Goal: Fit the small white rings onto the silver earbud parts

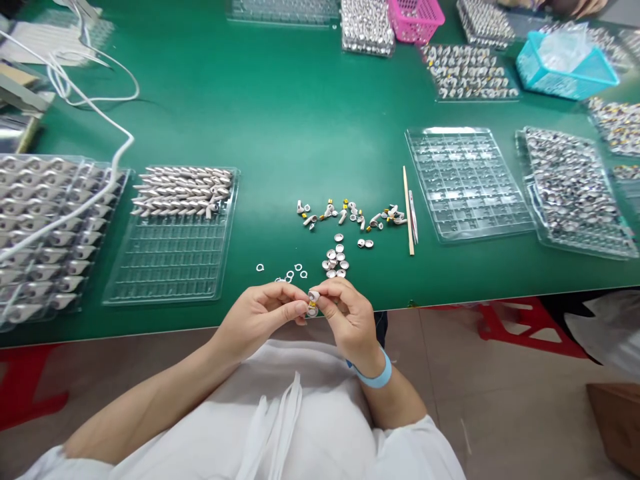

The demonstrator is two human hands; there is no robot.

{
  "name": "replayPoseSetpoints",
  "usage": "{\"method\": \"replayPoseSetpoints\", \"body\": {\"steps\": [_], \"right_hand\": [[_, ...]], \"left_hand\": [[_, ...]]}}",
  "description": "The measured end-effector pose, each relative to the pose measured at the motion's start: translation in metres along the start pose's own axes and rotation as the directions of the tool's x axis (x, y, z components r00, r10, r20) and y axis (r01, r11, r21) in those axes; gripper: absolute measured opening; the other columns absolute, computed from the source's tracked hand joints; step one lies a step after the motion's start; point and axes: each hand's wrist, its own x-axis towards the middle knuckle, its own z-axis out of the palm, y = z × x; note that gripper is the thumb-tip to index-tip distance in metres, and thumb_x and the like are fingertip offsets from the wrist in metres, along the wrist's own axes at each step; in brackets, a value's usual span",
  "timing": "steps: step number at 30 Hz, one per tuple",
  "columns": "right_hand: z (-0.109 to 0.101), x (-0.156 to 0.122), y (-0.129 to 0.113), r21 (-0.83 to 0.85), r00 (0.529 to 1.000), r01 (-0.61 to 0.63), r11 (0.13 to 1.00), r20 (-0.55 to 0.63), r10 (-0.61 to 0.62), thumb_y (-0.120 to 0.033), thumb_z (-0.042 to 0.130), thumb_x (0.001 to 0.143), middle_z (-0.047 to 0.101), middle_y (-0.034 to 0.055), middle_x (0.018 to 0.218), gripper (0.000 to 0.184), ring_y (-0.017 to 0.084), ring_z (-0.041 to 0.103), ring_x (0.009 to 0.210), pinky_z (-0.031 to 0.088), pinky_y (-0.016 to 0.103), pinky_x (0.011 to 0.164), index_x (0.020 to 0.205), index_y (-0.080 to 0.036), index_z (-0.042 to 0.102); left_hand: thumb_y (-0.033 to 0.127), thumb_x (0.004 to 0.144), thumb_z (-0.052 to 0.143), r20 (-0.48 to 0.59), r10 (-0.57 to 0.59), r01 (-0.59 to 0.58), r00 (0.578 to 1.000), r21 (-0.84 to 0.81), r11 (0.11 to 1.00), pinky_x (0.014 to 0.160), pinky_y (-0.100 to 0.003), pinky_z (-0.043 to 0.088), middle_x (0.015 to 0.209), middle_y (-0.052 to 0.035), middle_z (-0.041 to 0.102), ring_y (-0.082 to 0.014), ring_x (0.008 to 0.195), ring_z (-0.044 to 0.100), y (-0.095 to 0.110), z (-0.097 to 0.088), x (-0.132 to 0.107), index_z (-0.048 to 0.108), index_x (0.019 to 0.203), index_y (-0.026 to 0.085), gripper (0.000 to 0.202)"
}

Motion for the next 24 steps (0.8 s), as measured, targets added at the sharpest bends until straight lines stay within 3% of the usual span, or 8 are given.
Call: {"method": "replayPoseSetpoints", "body": {"steps": [3,7,13,17,21,24], "right_hand": [[0.001,-0.002,0.006,0.086,1.000,-0.024,0.996,0.003,0.024,-0.022,0.065,0.090,0.066,0.0030,0.089,0.009,0.015,0.062,0.081,0.051,0.027,0.069,0.096,-0.024,0.071],[0.004,-0.004,0.014,0.173,0.996,-0.069,0.982,-0.044,0.078,-0.027,0.069,0.087,0.069,0.0015,0.088,0.009,0.013,0.065,0.075,0.054,0.023,0.064,0.096,-0.024,0.067],[0.004,-0.004,0.012,0.107,0.997,-0.073,0.992,-0.017,0.075,-0.028,0.070,0.085,0.070,0.0024,0.089,0.013,0.015,0.069,0.080,0.057,0.025,0.068,0.096,-0.024,0.064],[-0.005,0.000,0.005,-0.013,1.000,0.014,1.000,-0.005,-0.014,-0.021,0.060,0.091,0.068,0.0036,0.095,0.014,0.015,0.066,0.083,0.055,0.029,0.075,0.104,-0.025,0.066],[-0.012,0.004,0.001,-0.057,0.991,0.128,0.990,0.035,-0.126,-0.020,0.063,0.089,0.064,0.0044,0.096,0.023,0.017,0.061,0.083,0.053,0.032,0.074,0.110,-0.026,0.066],[-0.012,0.006,0.000,-0.107,0.983,0.181,0.978,0.065,-0.174,-0.016,0.067,0.086,0.064,0.0035,0.092,0.021,0.017,0.060,0.083,0.052,0.032,0.071,0.104,-0.027,0.068]], "left_hand": [[0.022,0.073,0.080,-0.068,0.032,-0.036,0.997,-0.066,0.997,0.062,-0.021,0.053,0.072,0.0005,0.065,-0.0095,0.063,0.061,-0.004,0.001,0.002,0.068,0.083,0.015,0.017],[0.023,0.075,0.079,-0.039,0.091,-0.092,0.995,-0.025,0.995,0.067,-0.024,0.052,0.076,-0.0017,0.064,-0.0120,0.072,0.060,-0.008,0.000,0.004,0.073,0.092,0.016,0.020],[0.018,0.077,0.075,-0.030,0.293,-0.289,0.956,0.098,0.952,0.068,-0.024,0.050,0.083,-0.0036,0.061,-0.0133,0.077,0.056,-0.010,-0.003,0.006,0.071,0.084,0.016,0.009],[0.019,0.082,0.069,-0.041,0.241,-0.234,0.970,0.131,0.963,0.079,-0.029,0.052,0.094,-0.0076,0.068,-0.0175,0.089,0.063,-0.005,-0.005,0.005,0.066,0.089,0.015,0.008],[0.020,0.083,0.067,-0.054,0.188,-0.170,0.981,0.240,0.956,0.073,-0.027,0.051,0.085,-0.0056,0.069,-0.0151,0.079,0.064,-0.001,-0.006,0.003,0.066,0.087,0.014,0.008],[0.021,0.082,0.068,-0.028,0.185,-0.170,0.982,0.271,0.947,0.071,-0.026,0.051,0.084,-0.0040,0.068,-0.0138,0.076,0.063,-0.002,-0.006,0.004,0.066,0.087,0.015,0.008]]}}
